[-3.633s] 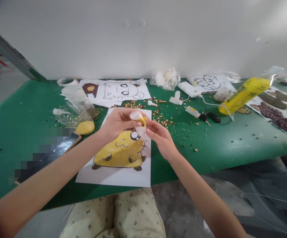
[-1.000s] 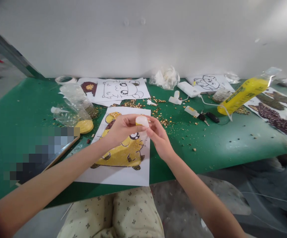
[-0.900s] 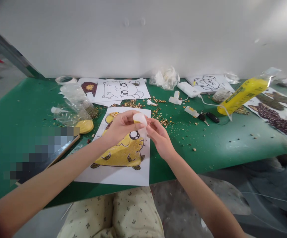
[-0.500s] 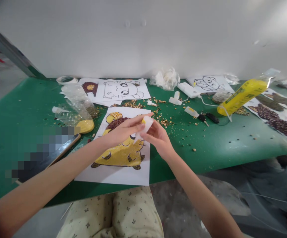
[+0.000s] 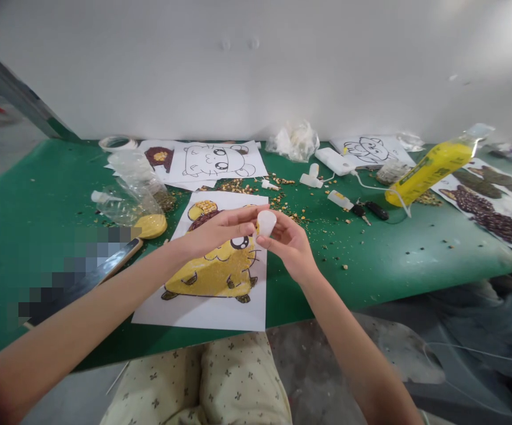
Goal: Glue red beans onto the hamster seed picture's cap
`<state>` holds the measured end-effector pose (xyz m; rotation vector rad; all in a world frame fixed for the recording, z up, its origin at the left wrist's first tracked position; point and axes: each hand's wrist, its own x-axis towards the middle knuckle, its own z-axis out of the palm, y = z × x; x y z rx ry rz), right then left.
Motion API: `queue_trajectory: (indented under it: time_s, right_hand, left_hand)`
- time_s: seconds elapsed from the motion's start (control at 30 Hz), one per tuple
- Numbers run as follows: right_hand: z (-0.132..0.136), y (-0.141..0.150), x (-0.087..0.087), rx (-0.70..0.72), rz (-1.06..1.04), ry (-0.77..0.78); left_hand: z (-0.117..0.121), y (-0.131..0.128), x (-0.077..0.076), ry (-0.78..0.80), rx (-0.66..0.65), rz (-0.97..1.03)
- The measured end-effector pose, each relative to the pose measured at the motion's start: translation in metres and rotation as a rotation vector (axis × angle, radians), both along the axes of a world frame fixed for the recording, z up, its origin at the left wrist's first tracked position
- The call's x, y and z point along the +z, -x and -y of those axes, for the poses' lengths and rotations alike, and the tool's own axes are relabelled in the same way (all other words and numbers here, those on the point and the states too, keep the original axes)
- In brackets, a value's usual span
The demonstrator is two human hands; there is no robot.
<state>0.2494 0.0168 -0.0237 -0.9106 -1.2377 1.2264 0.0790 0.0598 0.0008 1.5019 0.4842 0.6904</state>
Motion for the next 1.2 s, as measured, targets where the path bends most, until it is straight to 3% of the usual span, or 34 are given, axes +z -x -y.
queue_trajectory:
  time_s: [0.33, 0.53, 0.63, 0.97, 1.13, 1.2]
  right_hand:
    - [0.002, -0.003, -0.002, -0.019, 0.082, -0.087]
    - [0.004, 0.004, -0.003, -0.084, 0.114, -0.115]
    - [0.003, 0.005, -0.004, -0.1, 0.116, -0.117]
    - [-0.001, 0.006, -0.01, -0.154, 0.144, -0.11]
    - [-0.002, 0.007, -0.009, -0.155, 0.006, -0.117]
    - [-0.002, 0.008, -0.008, -0.163, -0.056, -0.106]
  left_hand:
    - [0.018, -0.002, 0.021, -0.257, 0.119, -0.238]
    - [0.024, 0.0, 0.012, -0.536, 0.222, -0.307]
    - [0.025, -0.002, 0.006, -0.585, 0.263, -0.312]
    - [0.028, -0.008, -0.003, -0.56, 0.368, -0.287]
    - [0.02, -0.011, 0.001, -0.322, 0.265, -0.122]
    - [0.018, -0.011, 0.002, -0.236, 0.292, -0.103]
